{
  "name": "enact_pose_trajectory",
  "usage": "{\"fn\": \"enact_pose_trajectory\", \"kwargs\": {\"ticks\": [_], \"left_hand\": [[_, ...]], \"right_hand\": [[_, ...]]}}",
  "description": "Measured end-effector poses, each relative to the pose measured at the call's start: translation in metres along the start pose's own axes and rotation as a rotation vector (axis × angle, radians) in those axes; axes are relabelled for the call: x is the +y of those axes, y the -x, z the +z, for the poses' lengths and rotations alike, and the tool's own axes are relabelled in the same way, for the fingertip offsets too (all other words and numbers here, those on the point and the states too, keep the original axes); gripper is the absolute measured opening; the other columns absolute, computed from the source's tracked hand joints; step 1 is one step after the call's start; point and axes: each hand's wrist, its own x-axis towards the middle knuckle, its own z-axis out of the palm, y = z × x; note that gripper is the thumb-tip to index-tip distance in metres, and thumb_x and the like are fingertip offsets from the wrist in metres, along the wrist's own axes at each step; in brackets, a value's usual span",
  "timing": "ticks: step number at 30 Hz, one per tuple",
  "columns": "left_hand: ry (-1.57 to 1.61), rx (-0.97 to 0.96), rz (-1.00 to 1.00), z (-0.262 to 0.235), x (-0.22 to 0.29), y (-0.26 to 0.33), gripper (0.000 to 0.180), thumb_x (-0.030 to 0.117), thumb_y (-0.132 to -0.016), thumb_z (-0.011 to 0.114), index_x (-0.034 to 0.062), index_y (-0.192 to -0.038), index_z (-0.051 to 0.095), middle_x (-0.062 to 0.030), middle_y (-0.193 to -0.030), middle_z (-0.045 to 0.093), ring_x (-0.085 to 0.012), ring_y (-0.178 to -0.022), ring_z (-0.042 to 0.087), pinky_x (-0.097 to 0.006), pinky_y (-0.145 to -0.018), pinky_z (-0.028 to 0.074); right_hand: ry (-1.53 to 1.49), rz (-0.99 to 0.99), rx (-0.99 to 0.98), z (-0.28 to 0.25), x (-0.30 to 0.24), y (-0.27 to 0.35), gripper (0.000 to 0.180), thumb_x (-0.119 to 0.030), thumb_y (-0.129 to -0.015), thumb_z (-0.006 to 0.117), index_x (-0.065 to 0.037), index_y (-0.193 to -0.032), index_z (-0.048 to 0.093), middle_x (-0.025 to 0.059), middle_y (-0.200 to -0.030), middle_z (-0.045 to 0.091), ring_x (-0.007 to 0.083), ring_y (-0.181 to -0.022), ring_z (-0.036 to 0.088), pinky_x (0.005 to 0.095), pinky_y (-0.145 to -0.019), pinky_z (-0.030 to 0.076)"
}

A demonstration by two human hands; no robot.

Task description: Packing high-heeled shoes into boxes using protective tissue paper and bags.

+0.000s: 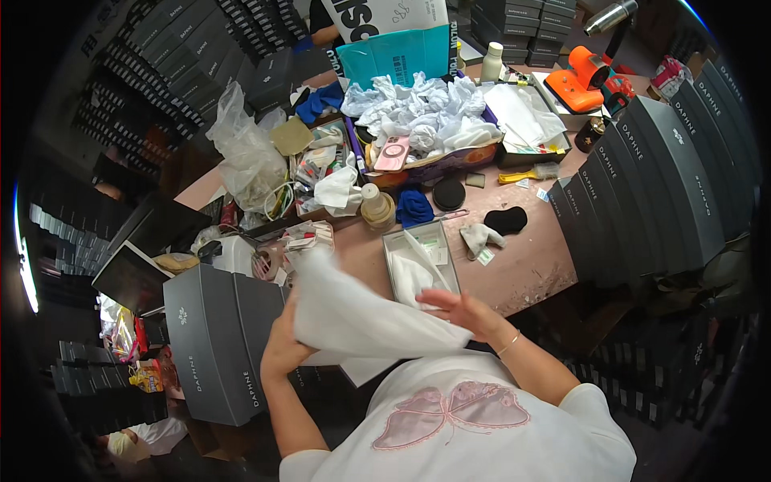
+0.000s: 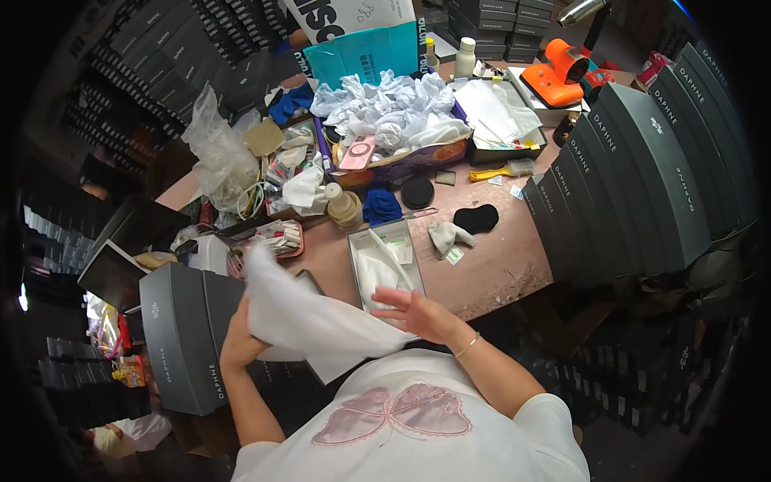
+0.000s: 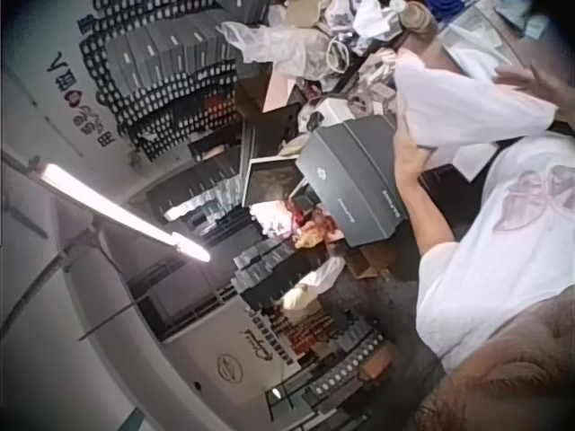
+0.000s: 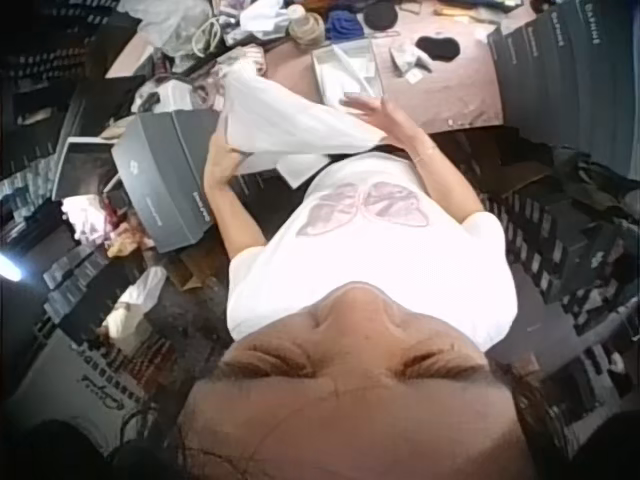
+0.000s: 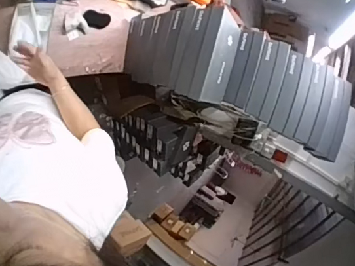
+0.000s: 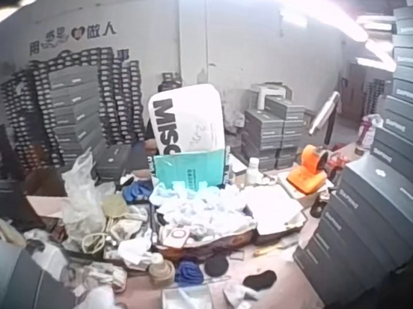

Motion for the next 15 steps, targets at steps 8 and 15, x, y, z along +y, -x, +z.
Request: {"fn": "enact_pose_trajectory", "kwargs": {"ticks": [8,15], "left_hand": [[0.687,-0.028,0.106,0.233,-0.018,-0.074,0.075,0.021,-0.094,0.054,0.0059,-0.151,0.008,-0.0158,-0.147,0.033,-0.0234,-0.136,0.029,-0.032,-0.111,0.023],[-0.641,-0.301,0.211,0.241,-0.084,-0.134,0.065,0.038,-0.093,0.049,0.0001,-0.142,0.032,-0.0200,-0.143,0.038,-0.0341,-0.137,0.028,-0.056,-0.112,0.012]], "right_hand": [[-0.075,-0.054,0.420,-0.015,-0.008,0.057,0.075,-0.028,-0.074,0.076,-0.002,-0.136,0.042,0.0122,-0.123,0.058,0.0250,-0.111,0.059,0.0372,-0.097,0.046],[0.116,-0.126,0.621,-0.023,-0.059,0.117,0.061,-0.022,-0.080,0.069,0.003,-0.131,0.045,0.0161,-0.118,0.060,0.0269,-0.103,0.063,0.0389,-0.087,0.053]]}}
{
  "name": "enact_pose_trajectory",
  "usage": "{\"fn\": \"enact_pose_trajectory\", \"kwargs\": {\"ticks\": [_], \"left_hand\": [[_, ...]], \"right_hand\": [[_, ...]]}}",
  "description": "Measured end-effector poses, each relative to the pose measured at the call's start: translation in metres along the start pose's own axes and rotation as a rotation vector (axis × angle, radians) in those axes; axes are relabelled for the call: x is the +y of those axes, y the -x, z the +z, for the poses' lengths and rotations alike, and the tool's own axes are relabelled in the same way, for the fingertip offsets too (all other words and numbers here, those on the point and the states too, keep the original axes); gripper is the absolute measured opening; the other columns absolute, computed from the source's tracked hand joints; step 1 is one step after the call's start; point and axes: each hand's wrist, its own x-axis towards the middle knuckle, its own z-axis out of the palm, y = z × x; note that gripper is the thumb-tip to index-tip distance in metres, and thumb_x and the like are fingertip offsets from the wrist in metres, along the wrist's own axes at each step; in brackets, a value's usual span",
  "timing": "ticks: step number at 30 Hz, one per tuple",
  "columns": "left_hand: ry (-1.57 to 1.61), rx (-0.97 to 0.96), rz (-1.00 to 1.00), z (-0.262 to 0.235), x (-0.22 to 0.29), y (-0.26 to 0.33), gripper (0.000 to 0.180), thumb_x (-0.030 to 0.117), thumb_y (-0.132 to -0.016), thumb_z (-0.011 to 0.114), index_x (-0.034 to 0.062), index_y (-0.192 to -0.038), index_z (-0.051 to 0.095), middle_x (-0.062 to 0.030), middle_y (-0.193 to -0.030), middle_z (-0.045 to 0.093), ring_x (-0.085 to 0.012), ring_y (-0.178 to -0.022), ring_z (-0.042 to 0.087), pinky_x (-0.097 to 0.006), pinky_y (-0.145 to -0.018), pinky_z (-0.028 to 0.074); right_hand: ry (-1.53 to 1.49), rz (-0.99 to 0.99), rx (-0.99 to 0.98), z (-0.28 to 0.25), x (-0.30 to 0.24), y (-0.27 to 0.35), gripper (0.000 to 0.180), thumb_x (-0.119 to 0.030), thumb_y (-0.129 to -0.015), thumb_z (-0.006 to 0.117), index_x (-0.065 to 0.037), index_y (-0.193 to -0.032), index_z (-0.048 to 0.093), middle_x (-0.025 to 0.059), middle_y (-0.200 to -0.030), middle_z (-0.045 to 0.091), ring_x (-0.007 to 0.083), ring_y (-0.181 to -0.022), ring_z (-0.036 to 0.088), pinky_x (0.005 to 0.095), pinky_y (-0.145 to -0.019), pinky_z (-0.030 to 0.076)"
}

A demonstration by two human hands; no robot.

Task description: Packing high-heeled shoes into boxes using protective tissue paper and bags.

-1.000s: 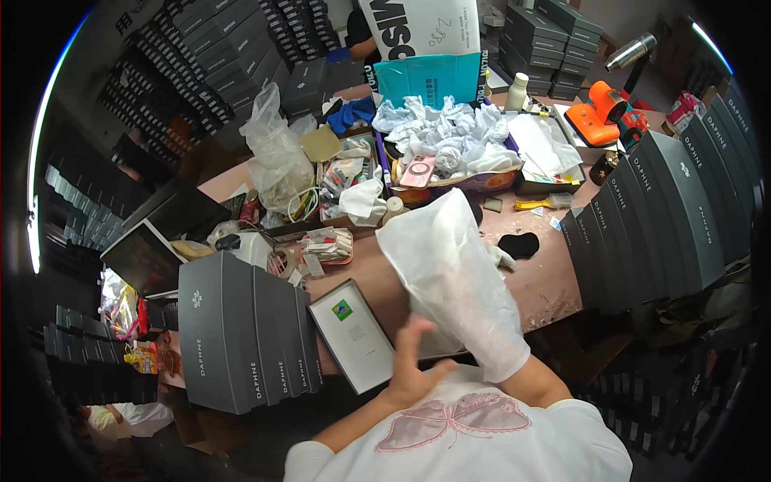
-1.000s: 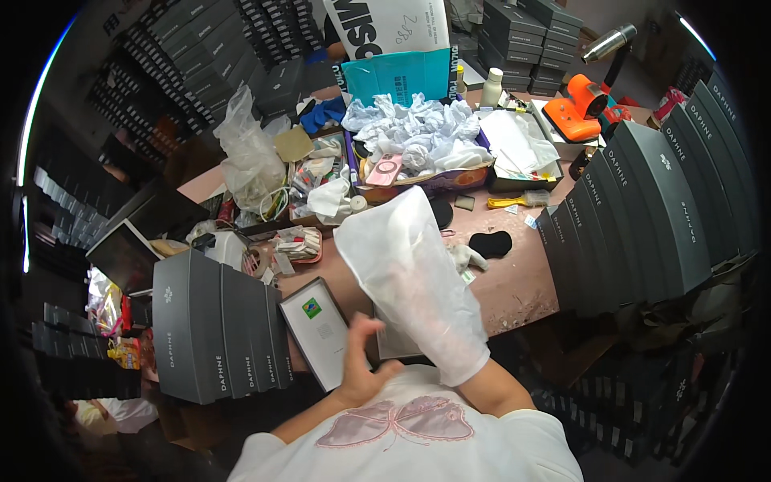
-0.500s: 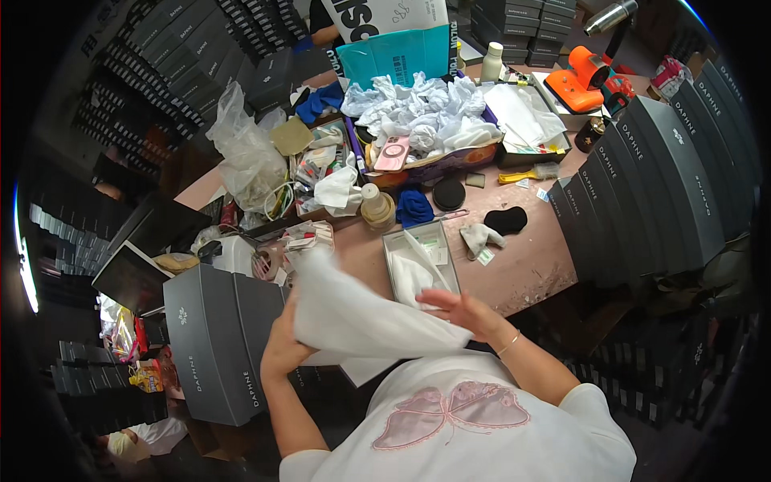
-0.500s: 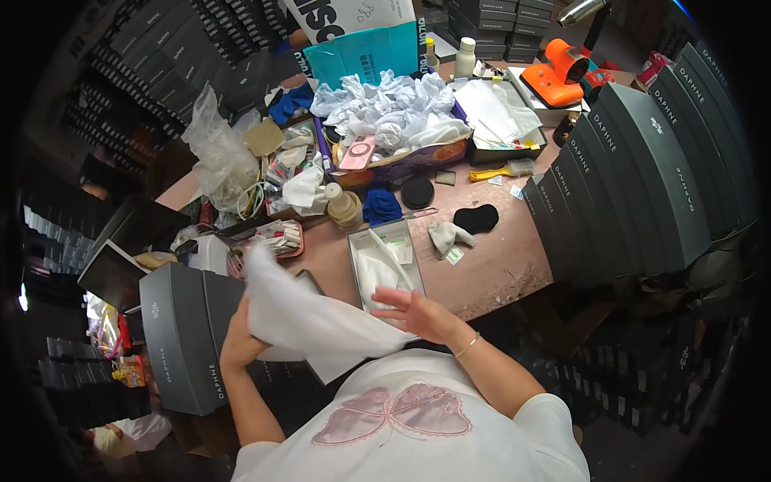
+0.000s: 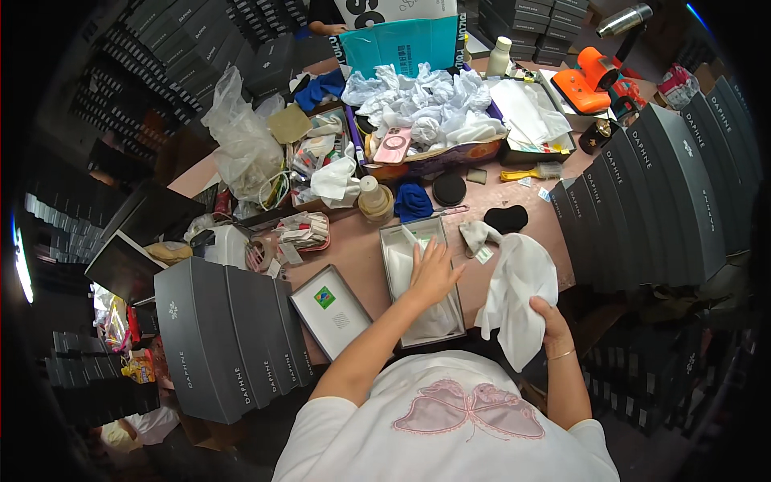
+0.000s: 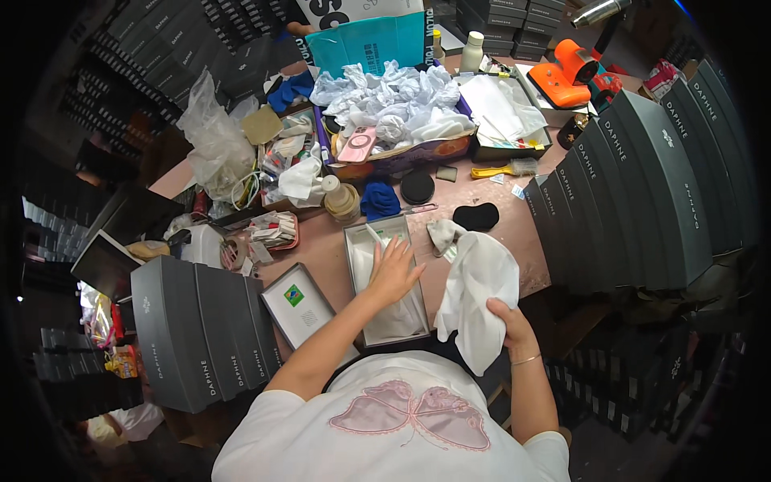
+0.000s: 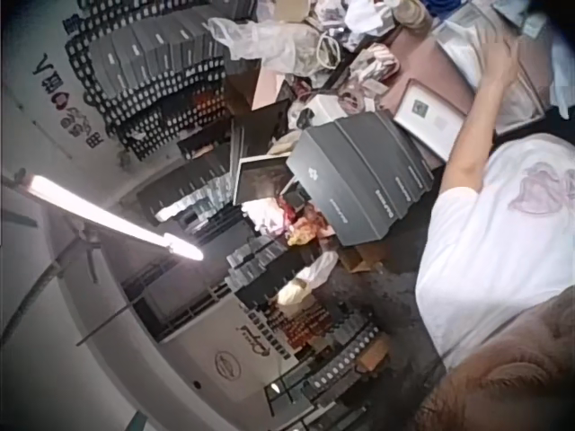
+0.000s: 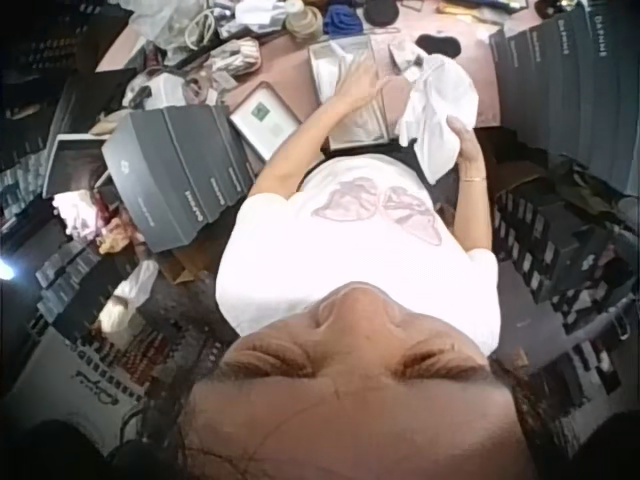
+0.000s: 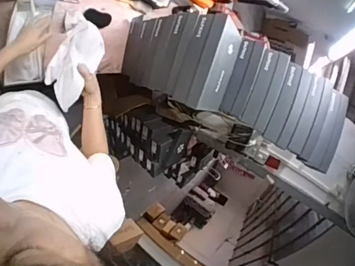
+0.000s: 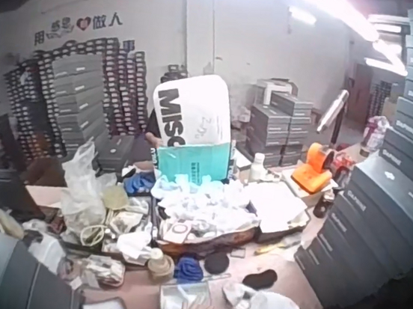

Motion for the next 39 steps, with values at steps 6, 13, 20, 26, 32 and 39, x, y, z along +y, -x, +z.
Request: {"fn": "enact_pose_trajectory", "kwargs": {"ticks": [6,13,20,26,32,39], "left_hand": [[-0.398,-0.277,-0.024,0.012,-0.031,0.021,0.050,0.032,-0.085,0.057,0.0099,-0.130,0.053,-0.0147,-0.135,0.050,-0.0287,-0.135,0.034,-0.067,-0.107,0.004],[-0.025,0.042,0.106,0.035,-0.075,0.061,0.028,0.019,-0.080,0.062,0.0066,-0.105,0.065,-0.0128,-0.116,0.059,-0.0309,-0.123,0.043,-0.059,-0.107,0.023],[0.230,0.682,-0.676,0.068,-0.088,0.171,0.039,0.020,-0.080,0.067,0.0007,-0.112,0.055,-0.0200,-0.115,0.052,-0.0392,-0.111,0.047,-0.047,-0.098,0.036],[0.275,0.568,-0.703,0.102,-0.112,0.193,0.030,0.017,-0.081,0.061,-0.0057,-0.100,0.055,-0.0230,-0.075,0.060,-0.0439,-0.073,0.059,-0.047,-0.068,0.048],[1.132,0.555,-0.445,-0.053,-0.003,0.243,0.020,0.014,-0.094,0.054,-0.0026,-0.106,0.056,-0.0046,-0.097,0.065,-0.0152,-0.080,0.062,-0.028,-0.074,0.048],[0.976,0.578,-0.361,0.010,-0.007,0.135,0.055,0.030,-0.098,0.050,-0.0067,-0.136,0.037,-0.0184,-0.132,0.048,-0.0258,-0.125,0.044,-0.034,-0.106,0.033]], "right_hand": [[0.455,0.075,-0.145,0.066,0.016,-0.106,0.074,-0.028,-0.080,0.075,0.000,-0.137,0.038,0.0111,-0.125,0.054,0.0205,-0.107,0.057,0.0333,-0.091,0.047],[1.575,-0.670,-0.031,0.062,0.120,-0.187,0.083,-0.010,-0.078,0.066,0.000,-0.145,0.019,0.0330,-0.144,0.025,0.0458,-0.132,0.031,0.0430,-0.109,0.028],[1.839,-0.464,-0.067,0.084,0.105,-0.170,0.080,-0.004,-0.074,0.060,-0.006,-0.145,0.021,0.0373,-0.139,0.028,0.0502,-0.115,0.046,0.0483,-0.091,0.045],[1.983,-0.295,-0.100,0.091,0.096,-0.193,0.070,-0.011,-0.077,0.057,0.001,-0.141,0.029,0.0303,-0.139,0.033,0.0471,-0.120,0.042,0.0478,-0.096,0.041],[1.554,-0.859,-0.124,0.075,0.093,-0.163,0.058,-0.027,-0.091,0.053,0.003,-0.138,0.035,0.0234,-0.142,0.034,0.0389,-0.134,0.031,0.0468,-0.109,0.027],[0.593,0.014,-0.126,0.038,0.039,-0.094,0.056,-0.041,-0.097,0.047,0.003,-0.131,0.046,0.0171,-0.124,0.055,0.0235,-0.110,0.055,0.0341,-0.093,0.043]]}}
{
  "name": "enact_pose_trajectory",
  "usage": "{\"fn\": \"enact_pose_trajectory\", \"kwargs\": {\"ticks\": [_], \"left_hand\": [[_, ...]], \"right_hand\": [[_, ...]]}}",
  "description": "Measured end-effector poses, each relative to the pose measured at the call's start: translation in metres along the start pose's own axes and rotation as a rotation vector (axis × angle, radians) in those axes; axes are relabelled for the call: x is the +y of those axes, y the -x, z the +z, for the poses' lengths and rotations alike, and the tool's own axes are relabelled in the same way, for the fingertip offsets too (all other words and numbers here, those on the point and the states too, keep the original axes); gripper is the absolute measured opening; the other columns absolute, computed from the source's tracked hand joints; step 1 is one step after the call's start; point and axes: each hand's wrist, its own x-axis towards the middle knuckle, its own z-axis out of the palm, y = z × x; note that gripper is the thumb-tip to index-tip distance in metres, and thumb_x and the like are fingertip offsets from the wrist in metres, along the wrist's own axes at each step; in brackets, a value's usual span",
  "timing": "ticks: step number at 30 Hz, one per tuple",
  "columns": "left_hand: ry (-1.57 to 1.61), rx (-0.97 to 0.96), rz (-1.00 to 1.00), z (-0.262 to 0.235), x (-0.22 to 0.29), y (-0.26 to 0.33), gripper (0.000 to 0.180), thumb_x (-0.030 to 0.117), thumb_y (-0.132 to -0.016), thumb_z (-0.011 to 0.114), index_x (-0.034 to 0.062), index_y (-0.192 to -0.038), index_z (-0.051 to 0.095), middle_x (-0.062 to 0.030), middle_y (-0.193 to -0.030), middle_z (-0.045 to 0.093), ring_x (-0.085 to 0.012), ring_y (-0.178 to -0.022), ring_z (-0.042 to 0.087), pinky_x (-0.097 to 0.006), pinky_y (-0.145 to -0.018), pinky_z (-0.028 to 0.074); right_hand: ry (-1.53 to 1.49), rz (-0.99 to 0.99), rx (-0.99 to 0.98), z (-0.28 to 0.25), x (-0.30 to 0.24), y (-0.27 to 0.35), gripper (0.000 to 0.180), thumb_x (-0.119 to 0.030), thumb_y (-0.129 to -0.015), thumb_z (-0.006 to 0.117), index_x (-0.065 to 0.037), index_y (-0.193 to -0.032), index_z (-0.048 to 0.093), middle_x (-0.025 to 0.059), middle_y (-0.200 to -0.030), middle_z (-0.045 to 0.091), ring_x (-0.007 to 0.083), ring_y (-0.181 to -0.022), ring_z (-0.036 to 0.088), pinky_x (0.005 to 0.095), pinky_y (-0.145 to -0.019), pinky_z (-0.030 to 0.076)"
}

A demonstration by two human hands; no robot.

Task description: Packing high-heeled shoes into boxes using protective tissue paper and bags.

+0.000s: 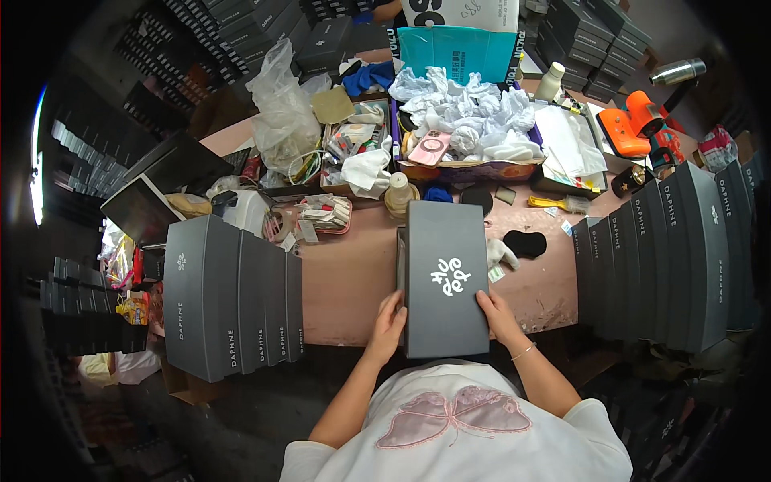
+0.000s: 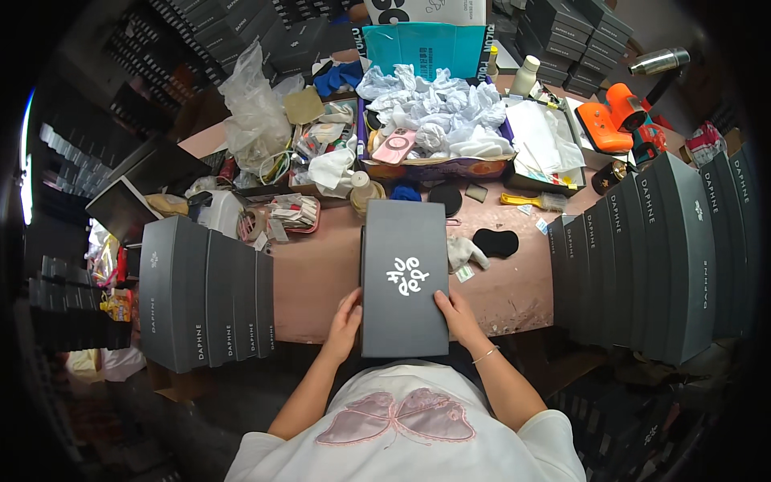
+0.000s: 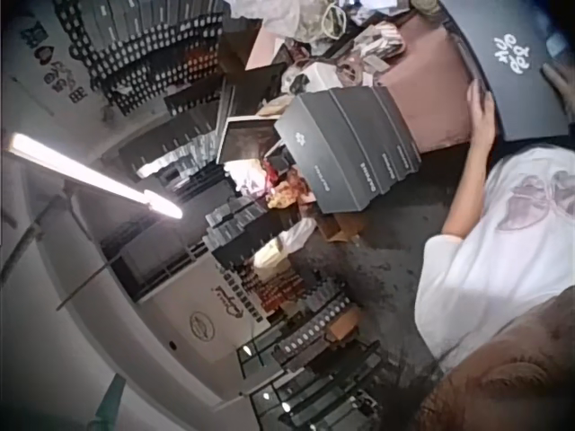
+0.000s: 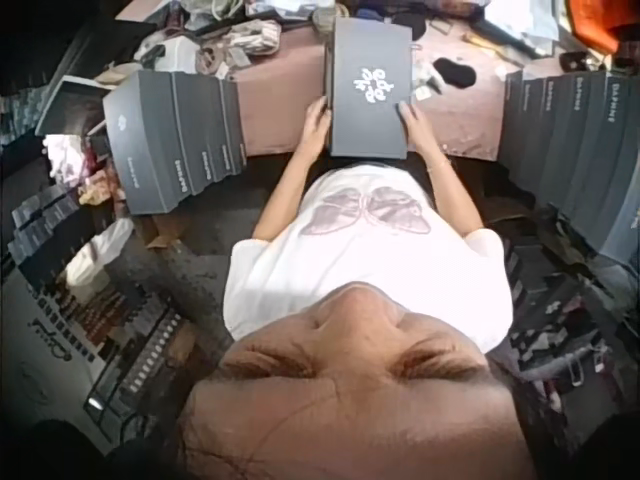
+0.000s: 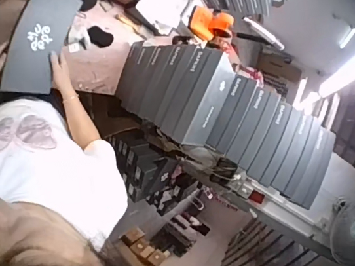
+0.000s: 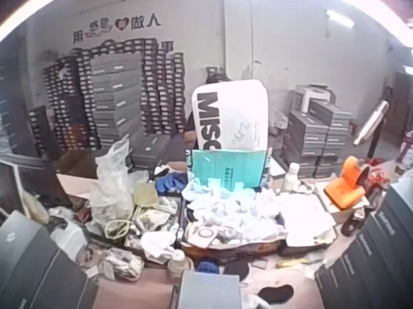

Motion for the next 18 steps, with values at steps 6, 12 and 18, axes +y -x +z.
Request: {"fn": "enact_pose_trajectory", "kwargs": {"ticks": [6,12,18], "left_hand": [[0.024,0.131,-0.187,0.008,-0.077,0.008,0.060,0.030,-0.096,0.053,-0.0077,-0.139,0.032,-0.0244,-0.139,0.041,-0.0297,-0.131,0.039,-0.035,-0.107,0.031],[0.355,-0.015,-0.359,-0.016,-0.101,0.026,0.043,0.018,-0.096,0.055,-0.0071,-0.129,0.045,-0.0132,-0.123,0.056,-0.0179,-0.110,0.053,-0.028,-0.096,0.040],[0.390,-0.340,-0.755,-0.039,-0.089,-0.037,0.053,0.026,-0.083,0.071,0.0024,-0.126,0.050,-0.0122,-0.117,0.059,-0.0248,-0.105,0.057,-0.038,-0.091,0.046]], "right_hand": [[0.432,-0.061,0.124,0.015,0.045,-0.025,0.054,-0.043,-0.092,0.053,0.007,-0.113,0.059,0.0255,-0.103,0.065,0.0324,-0.093,0.064,0.0379,-0.081,0.048],[0.666,-0.198,0.375,0.033,0.096,-0.032,0.046,-0.037,-0.093,0.053,0.006,-0.106,0.062,0.0200,-0.087,0.067,0.0253,-0.077,0.065,0.0369,-0.071,0.049],[0.137,0.056,0.280,0.035,0.089,-0.028,0.060,-0.049,-0.089,0.056,0.002,-0.122,0.058,0.0184,-0.108,0.065,0.0242,-0.093,0.063,0.0343,-0.083,0.050]]}}
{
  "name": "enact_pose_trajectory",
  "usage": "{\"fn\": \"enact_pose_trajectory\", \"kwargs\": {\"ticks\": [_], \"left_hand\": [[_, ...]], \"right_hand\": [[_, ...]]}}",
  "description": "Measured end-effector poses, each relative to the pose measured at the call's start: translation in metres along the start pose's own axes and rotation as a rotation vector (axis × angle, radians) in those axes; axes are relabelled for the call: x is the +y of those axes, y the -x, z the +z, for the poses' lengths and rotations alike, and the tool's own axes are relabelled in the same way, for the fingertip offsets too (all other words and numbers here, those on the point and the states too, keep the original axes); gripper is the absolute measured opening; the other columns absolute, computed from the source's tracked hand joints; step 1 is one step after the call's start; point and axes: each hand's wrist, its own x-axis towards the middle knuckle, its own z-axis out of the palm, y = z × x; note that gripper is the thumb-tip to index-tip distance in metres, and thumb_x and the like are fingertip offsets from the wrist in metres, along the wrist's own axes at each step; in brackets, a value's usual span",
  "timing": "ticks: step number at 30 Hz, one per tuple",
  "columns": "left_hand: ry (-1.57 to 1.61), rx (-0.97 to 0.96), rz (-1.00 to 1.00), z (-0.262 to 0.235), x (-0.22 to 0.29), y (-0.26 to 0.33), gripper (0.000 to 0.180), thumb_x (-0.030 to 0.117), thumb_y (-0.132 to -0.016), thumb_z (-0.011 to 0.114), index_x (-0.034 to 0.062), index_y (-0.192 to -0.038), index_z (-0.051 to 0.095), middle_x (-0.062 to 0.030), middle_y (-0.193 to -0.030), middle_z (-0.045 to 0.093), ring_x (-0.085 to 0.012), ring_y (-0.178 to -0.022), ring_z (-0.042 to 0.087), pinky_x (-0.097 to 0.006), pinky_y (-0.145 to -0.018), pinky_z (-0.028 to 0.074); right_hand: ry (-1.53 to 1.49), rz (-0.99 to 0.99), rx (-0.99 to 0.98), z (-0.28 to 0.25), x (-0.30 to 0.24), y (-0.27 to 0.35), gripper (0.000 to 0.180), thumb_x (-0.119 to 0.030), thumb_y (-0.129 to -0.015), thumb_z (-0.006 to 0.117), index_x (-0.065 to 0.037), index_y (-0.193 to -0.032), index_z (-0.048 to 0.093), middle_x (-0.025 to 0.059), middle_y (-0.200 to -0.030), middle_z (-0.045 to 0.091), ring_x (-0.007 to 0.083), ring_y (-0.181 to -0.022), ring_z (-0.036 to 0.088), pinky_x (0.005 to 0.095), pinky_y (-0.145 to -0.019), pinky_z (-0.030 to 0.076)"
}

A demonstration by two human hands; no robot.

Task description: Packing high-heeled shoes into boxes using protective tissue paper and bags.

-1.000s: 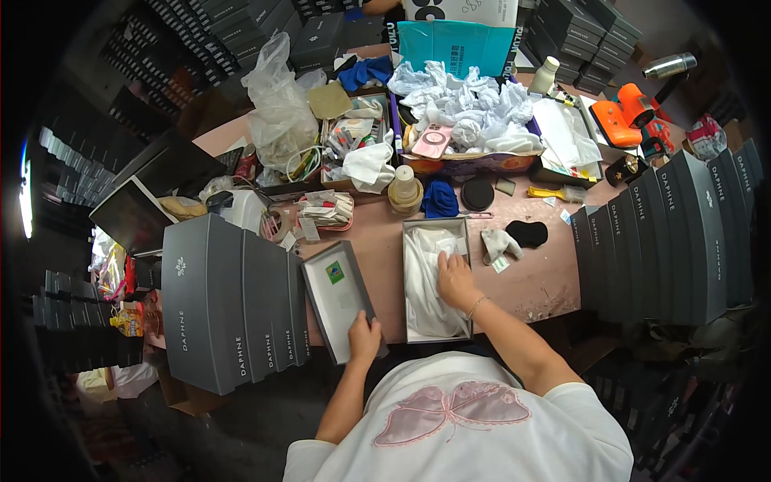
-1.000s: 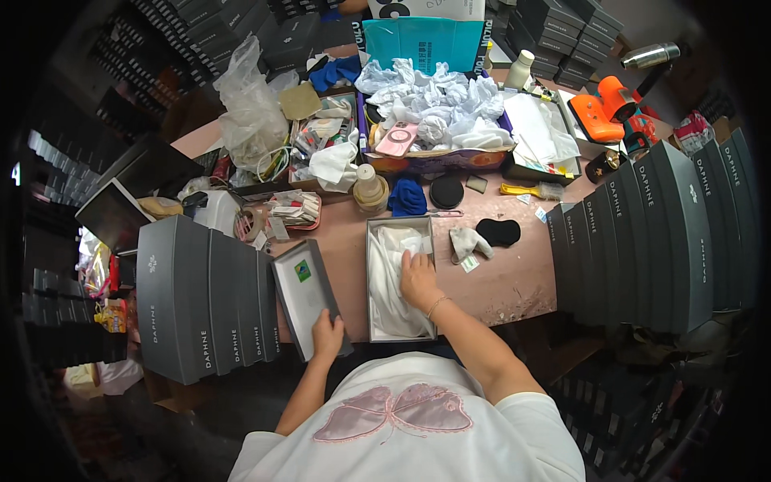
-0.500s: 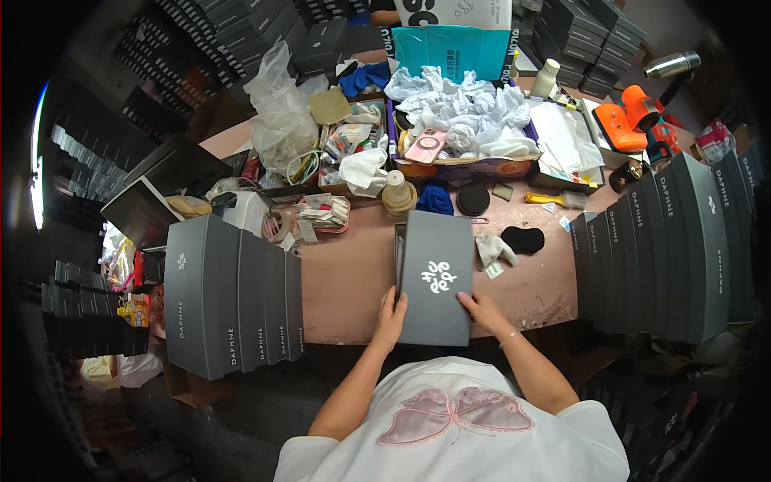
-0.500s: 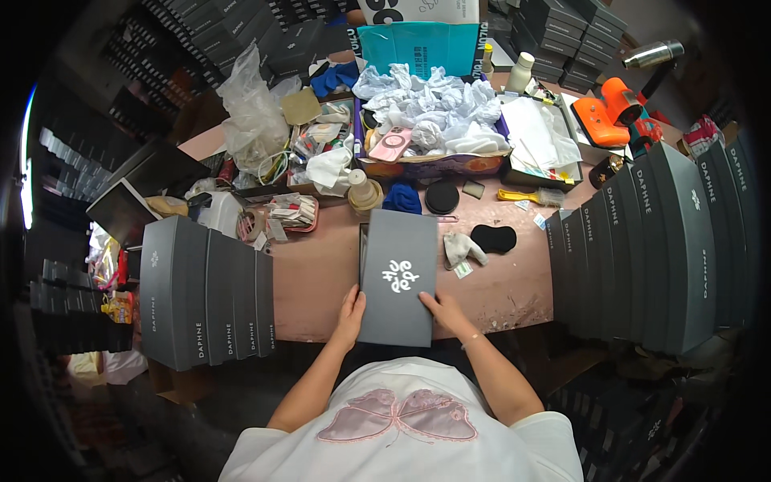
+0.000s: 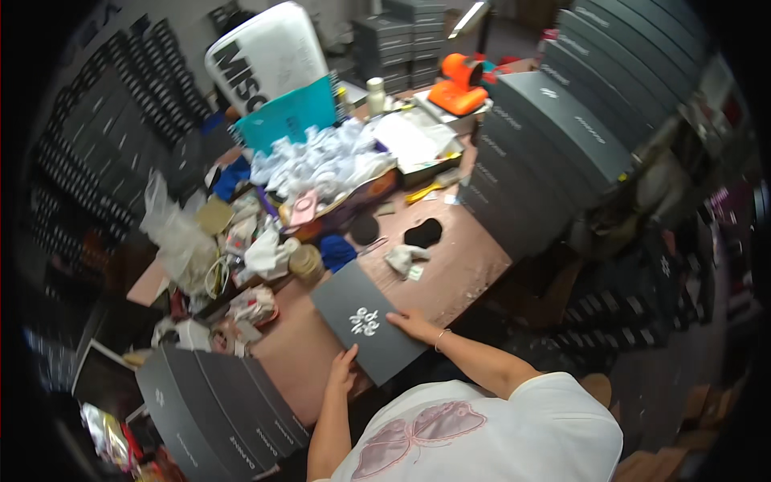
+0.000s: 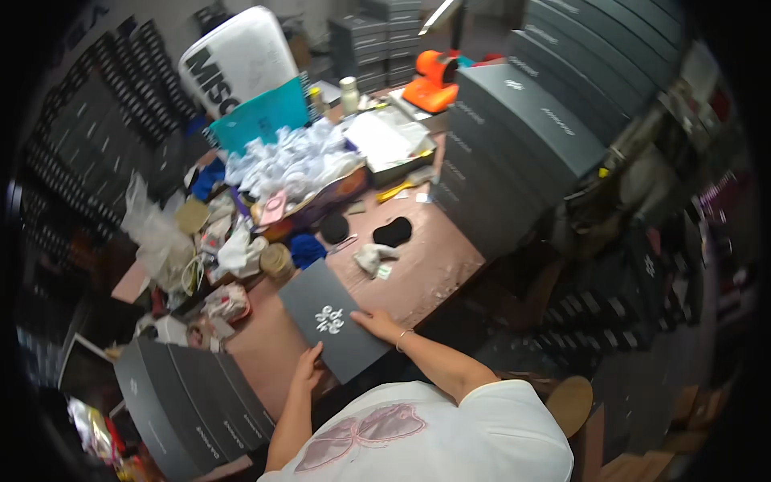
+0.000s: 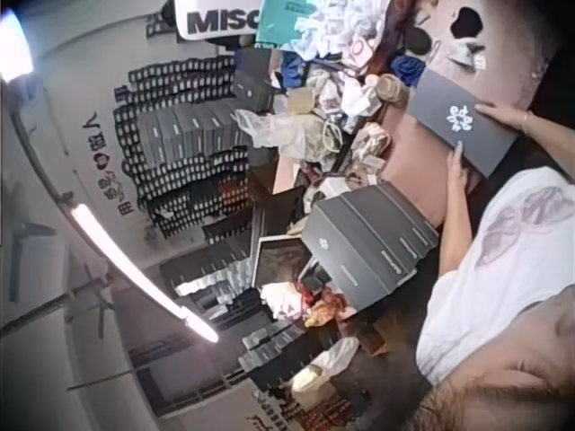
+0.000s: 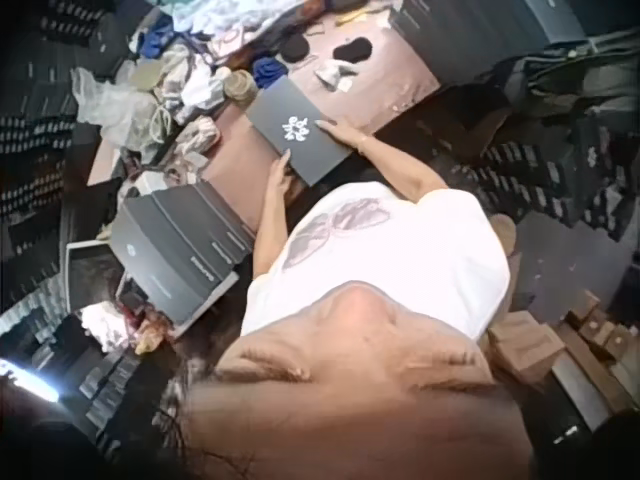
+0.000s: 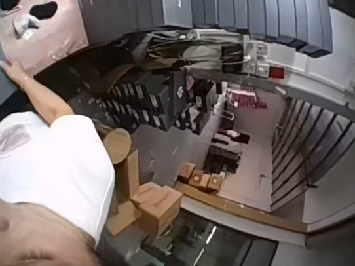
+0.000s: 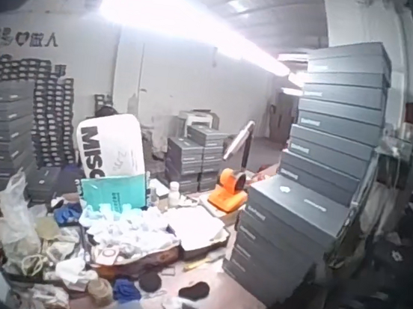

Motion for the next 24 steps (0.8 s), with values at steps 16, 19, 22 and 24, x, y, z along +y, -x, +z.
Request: {"fn": "enact_pose_trajectory", "kwargs": {"ticks": [16,19,22,24], "left_hand": [[-0.309,-1.017,0.926,0.353,0.181,0.177,0.071,0.035,-0.097,0.048,0.0104,-0.151,0.010,-0.0095,-0.156,0.011,-0.0270,-0.141,0.021,-0.043,-0.110,0.026],[-0.526,-0.985,1.080,0.343,0.162,0.183,0.065,0.015,-0.093,0.054,0.0084,-0.149,0.021,-0.0109,-0.156,0.010,-0.0269,-0.142,0.021,-0.043,-0.110,0.026],[-0.827,-0.430,1.239,0.261,0.153,0.172,0.062,0.024,-0.087,0.063,0.0058,-0.141,0.038,-0.0176,-0.150,0.027,-0.0299,-0.140,0.026,-0.042,-0.109,0.028],[-0.896,0.209,1.333,0.160,0.163,0.212,0.063,0.032,-0.088,0.062,-0.0016,-0.136,0.042,-0.0179,-0.145,0.035,-0.0313,-0.138,0.030,-0.041,-0.111,0.025]], "right_hand": [[-0.113,-1.166,0.721,-0.259,-0.276,0.308,0.054,-0.032,-0.092,0.045,-0.004,-0.138,0.043,0.0100,-0.129,0.052,0.0162,-0.118,0.049,0.0289,-0.097,0.040],[-0.087,-0.886,0.777,-0.386,-0.277,0.333,0.044,-0.034,-0.098,0.047,-0.002,-0.127,0.054,0.0056,-0.120,0.059,0.0133,-0.110,0.053,0.0295,-0.095,0.039],[0.041,-1.076,1.336,-0.399,-0.238,0.314,0.035,-0.028,-0.097,0.050,-0.002,-0.119,0.059,0.0052,-0.113,0.062,0.0109,-0.100,0.055,0.0270,-0.087,0.042],[-0.138,-1.303,1.307,-0.322,-0.218,0.283,0.031,-0.024,-0.097,0.050,-0.002,-0.114,0.061,0.0062,-0.110,0.062,0.0114,-0.097,0.056,0.0267,-0.082,0.044]]}}
